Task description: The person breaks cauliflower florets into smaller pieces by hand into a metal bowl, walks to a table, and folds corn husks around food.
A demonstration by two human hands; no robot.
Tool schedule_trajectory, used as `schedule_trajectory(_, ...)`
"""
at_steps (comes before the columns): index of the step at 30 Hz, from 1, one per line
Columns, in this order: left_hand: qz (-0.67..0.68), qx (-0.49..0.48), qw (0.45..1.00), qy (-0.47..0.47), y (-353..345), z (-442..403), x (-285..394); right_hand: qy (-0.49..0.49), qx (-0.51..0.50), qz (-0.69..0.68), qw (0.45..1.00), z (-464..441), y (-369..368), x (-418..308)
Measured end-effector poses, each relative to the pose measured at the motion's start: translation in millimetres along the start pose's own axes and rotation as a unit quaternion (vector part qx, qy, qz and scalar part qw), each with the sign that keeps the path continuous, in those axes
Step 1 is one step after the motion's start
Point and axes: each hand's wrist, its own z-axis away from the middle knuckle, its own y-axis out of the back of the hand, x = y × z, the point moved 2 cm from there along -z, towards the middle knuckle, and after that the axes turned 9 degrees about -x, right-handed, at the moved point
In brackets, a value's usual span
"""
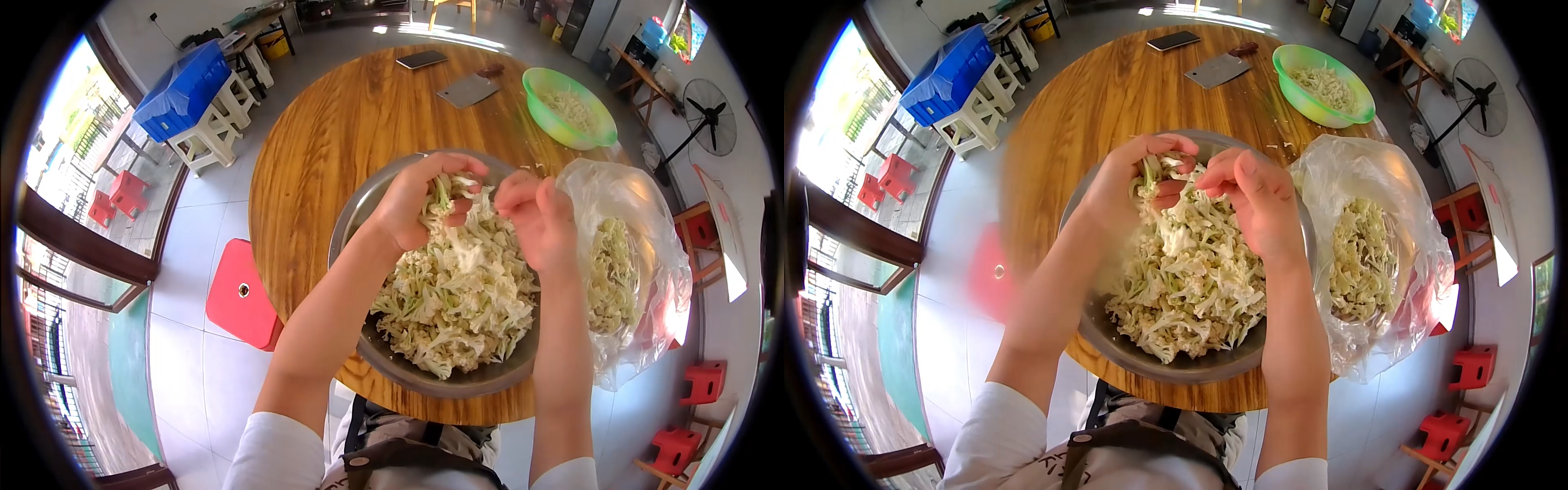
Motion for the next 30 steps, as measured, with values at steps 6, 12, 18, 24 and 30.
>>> schedule_trajectory(6,0.054,-0.074,0.996,-0.012,-8,3,-1,-0.091,0.160,0.133,0.974,-7,-17,-3)
schedule_trajectory(12,0.000,-0.134,0.991,0.008,-7,1,-4,-0.129,0.113,0.009,0.985,-6,-15,1)
schedule_trajectory(18,-0.018,-0.077,0.997,0.014,-16,2,-6,-0.124,0.159,-0.045,0.979,-4,-7,6)
schedule_trajectory(24,0.053,-0.040,0.998,0.019,-3,-4,-8,-0.052,0.159,-0.194,0.967,-2,5,-1)
schedule_trajectory(30,-0.047,-0.067,0.997,-0.012,2,-4,-8,-0.059,0.044,-0.067,0.995,-3,-9,-9)
